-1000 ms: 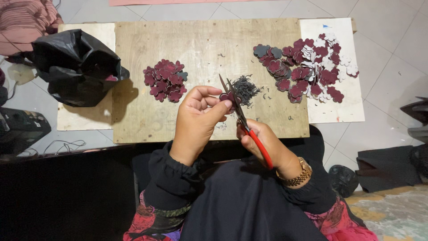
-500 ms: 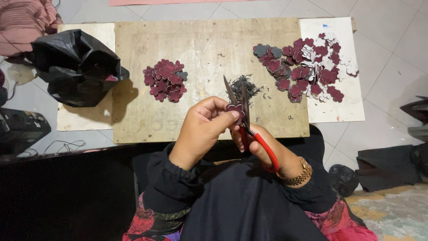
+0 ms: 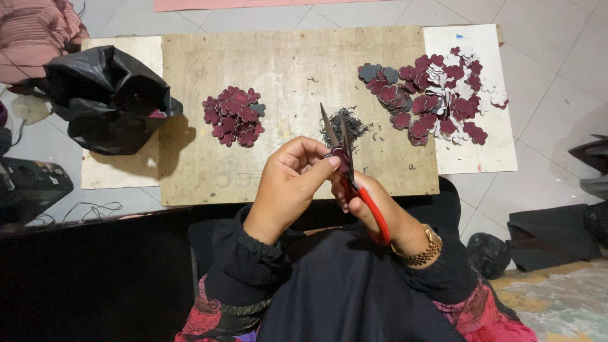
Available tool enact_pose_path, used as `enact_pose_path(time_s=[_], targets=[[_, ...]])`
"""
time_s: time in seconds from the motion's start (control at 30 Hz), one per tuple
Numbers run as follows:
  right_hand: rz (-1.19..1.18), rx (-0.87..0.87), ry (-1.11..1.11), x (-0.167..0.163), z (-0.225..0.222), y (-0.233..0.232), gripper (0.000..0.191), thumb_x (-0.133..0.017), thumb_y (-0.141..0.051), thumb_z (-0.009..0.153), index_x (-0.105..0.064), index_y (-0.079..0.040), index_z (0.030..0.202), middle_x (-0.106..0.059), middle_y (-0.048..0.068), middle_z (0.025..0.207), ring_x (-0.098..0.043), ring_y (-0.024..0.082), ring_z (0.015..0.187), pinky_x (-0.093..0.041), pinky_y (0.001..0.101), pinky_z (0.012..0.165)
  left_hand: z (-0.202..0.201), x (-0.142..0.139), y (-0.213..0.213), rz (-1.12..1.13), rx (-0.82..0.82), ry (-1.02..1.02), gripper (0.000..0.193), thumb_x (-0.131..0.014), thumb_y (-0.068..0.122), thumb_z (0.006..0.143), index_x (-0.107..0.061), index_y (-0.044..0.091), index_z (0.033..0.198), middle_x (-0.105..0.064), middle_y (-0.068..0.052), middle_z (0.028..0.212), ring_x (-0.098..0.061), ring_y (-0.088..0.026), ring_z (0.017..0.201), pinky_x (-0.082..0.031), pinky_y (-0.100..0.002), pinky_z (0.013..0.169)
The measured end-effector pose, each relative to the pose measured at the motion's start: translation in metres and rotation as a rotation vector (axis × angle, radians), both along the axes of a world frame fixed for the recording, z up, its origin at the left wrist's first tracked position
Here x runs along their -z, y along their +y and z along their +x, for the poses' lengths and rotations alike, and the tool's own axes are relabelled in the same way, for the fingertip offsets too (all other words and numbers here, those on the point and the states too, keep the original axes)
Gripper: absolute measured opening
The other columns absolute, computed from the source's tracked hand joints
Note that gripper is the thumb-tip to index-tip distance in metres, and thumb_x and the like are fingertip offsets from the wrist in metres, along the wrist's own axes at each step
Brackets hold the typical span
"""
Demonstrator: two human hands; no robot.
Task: The person uses red-handled scissors to trim the edges of small maroon flower-shaped pieces. They hold each piece with the left hand and carefully cut around the perimeter, then place the finished pieces into a pile on the wooden board.
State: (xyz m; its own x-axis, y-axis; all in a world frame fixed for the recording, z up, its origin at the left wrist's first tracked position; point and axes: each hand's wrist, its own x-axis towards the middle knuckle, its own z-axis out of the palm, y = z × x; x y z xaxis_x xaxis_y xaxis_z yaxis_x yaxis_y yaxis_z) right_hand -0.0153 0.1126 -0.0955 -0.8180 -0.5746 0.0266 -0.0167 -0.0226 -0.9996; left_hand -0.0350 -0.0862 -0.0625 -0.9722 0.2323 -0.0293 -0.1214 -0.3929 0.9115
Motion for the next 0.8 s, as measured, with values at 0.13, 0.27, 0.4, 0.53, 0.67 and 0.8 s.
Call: enact_pose_path(time_s=[0.13,0.27,0.4,0.53,0.67,0.8], targets=[[0.037,0.024,0.038,0.0002,0.0008,0.0001,0.077,-0.052,-0.082,0.09,-0.052,-0.006,0.103,-0.049,-0.002,0.087,-0.047,0.008,0.076,-0.044,0.0232,0.067,0.0002,0.0029,0.0011,-0.137,-0.035,0.029,0.005,-0.071,0.006,0.095,-0.069,0.002,0.094,-0.072,-0.001,0.087,-0.063,-0.005,0.078,-0.051,-0.022,0.073],[0.05,0.048,0.031,0.003,0.0011,0.0001,0.077,-0.052,-0.082,0.09,-0.053,-0.006,0.102,-0.049,-0.003,0.084,-0.046,0.008,0.075,-0.043,0.0226,0.067,-0.0003,0.0058,0.0039,-0.128,-0.035,0.006,0.007,-0.073,0.008,0.095,-0.07,0.002,0.092,-0.072,0.0,0.085,-0.06,-0.004,0.075,-0.05,-0.021,0.07],[0.016,0.042,-0.005,0.0038,0.0026,0.0009,0.074,-0.055,-0.08,0.09,-0.051,-0.007,0.1,-0.047,-0.003,0.084,-0.044,0.007,0.075,-0.041,0.0222,0.065,0.0009,0.0056,0.0036,-0.091,-0.037,0.005,0.006,-0.073,0.007,0.095,-0.07,0.002,0.093,-0.072,0.0,0.086,-0.061,-0.004,0.076,-0.05,-0.022,0.071],[-0.025,0.036,-0.069,0.0028,0.0045,0.0,0.071,-0.057,-0.077,0.09,-0.05,-0.007,0.099,-0.046,-0.003,0.084,-0.043,0.006,0.072,-0.04,0.0216,0.062,0.0009,0.0043,0.0027,-0.088,-0.039,0.001,0.006,-0.072,0.007,0.095,-0.069,0.002,0.094,-0.072,-0.001,0.088,-0.063,-0.004,0.079,-0.051,-0.022,0.073],[-0.04,0.016,-0.091,0.0019,0.0038,0.0007,0.068,-0.056,-0.076,0.092,-0.05,-0.009,0.097,-0.046,-0.004,0.081,-0.043,0.006,0.07,-0.039,0.021,0.062,-0.0014,0.0046,0.0013,-0.065,-0.025,-0.003,0.006,-0.071,0.006,0.096,-0.067,0.002,0.096,-0.072,-0.001,0.091,-0.064,-0.005,0.082,-0.053,-0.022,0.076],[-0.069,0.01,-0.113,0.003,0.0037,0.0008,0.066,-0.059,-0.075,0.091,-0.05,-0.009,0.096,-0.045,-0.004,0.079,-0.041,0.006,0.068,-0.037,0.0213,0.06,-0.0018,0.0052,0.001,-0.057,-0.039,-0.005,0.006,-0.072,0.003,0.095,-0.066,0.001,0.098,-0.071,-0.002,0.092,-0.064,-0.006,0.084,-0.053,-0.022,0.077]])
